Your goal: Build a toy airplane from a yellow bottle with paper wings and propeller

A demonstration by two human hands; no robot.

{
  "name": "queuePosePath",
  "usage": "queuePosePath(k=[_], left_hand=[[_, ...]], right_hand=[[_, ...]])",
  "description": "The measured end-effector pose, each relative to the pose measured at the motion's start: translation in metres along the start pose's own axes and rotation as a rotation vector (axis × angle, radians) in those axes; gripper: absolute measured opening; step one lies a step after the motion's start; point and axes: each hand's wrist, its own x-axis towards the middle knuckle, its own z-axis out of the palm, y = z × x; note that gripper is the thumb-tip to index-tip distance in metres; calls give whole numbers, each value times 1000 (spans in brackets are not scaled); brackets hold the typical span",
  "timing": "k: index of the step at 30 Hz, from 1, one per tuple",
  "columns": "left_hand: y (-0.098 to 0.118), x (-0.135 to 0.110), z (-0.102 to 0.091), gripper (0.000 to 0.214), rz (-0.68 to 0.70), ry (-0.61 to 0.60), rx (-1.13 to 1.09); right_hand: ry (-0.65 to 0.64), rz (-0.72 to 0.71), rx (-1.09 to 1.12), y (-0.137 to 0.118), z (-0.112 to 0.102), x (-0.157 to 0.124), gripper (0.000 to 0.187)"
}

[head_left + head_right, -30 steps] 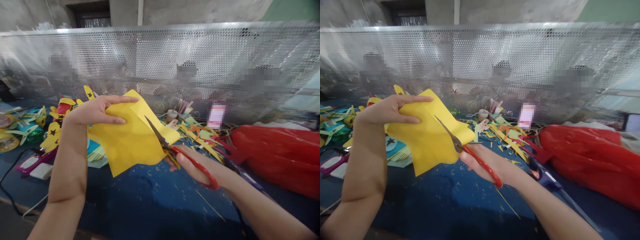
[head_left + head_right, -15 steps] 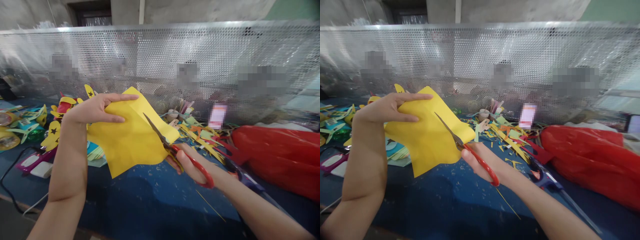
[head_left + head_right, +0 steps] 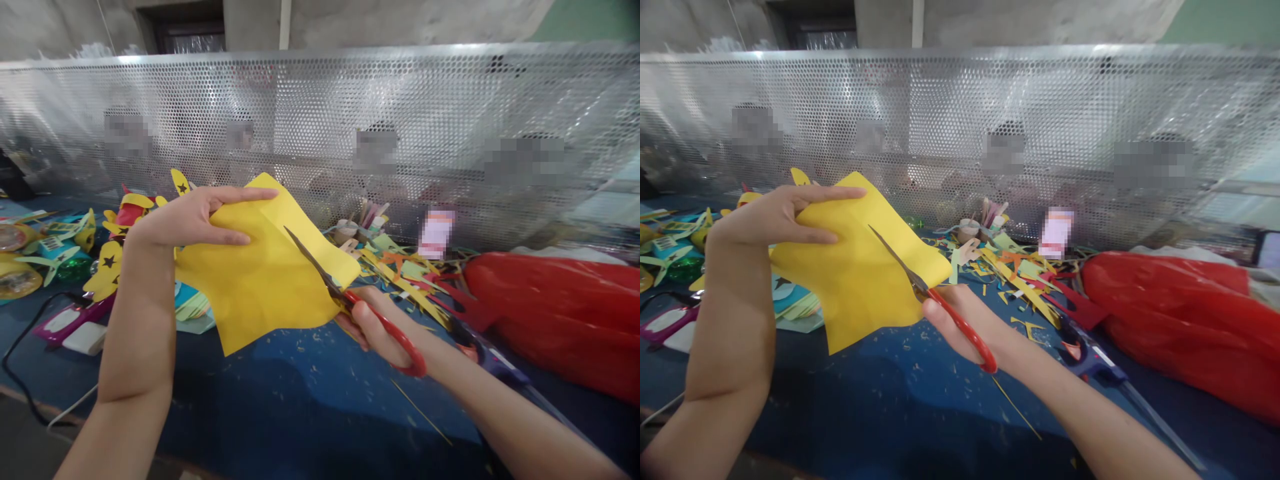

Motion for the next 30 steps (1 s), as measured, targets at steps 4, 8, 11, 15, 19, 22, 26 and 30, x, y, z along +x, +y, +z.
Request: queuePosePath(k=[4,8,11,15,19,22,26,30], left_hand=[[-2,0,0,66,4,-1,-20],[-5,0,1,65,31,19,-34],[-3,0,1,64,15,16,-42],[-1,0,1,63,-7,15,-41],[-3,1,1,64,-3,18,-29],[-4,2,0,64,-9,4,3],[-5,2,-1,63,2,-16,34],[-7,4,0,65,-1,-33,86]], right_hand=[[8,-7,-1,6,2,-1,65],[4,-6,-9,-1,0,-1,65],[-16,-1,-7,-9,-2,0,65],[12,-2,-32,-11,-2,1,64],[5,16,-46,-8,-4,1,64],[-7,57,-42,-7,-6,1,65],[-39,73,-85,-7,-12,-1,65],[-151,19,-142,-9,-20,-7,62]])
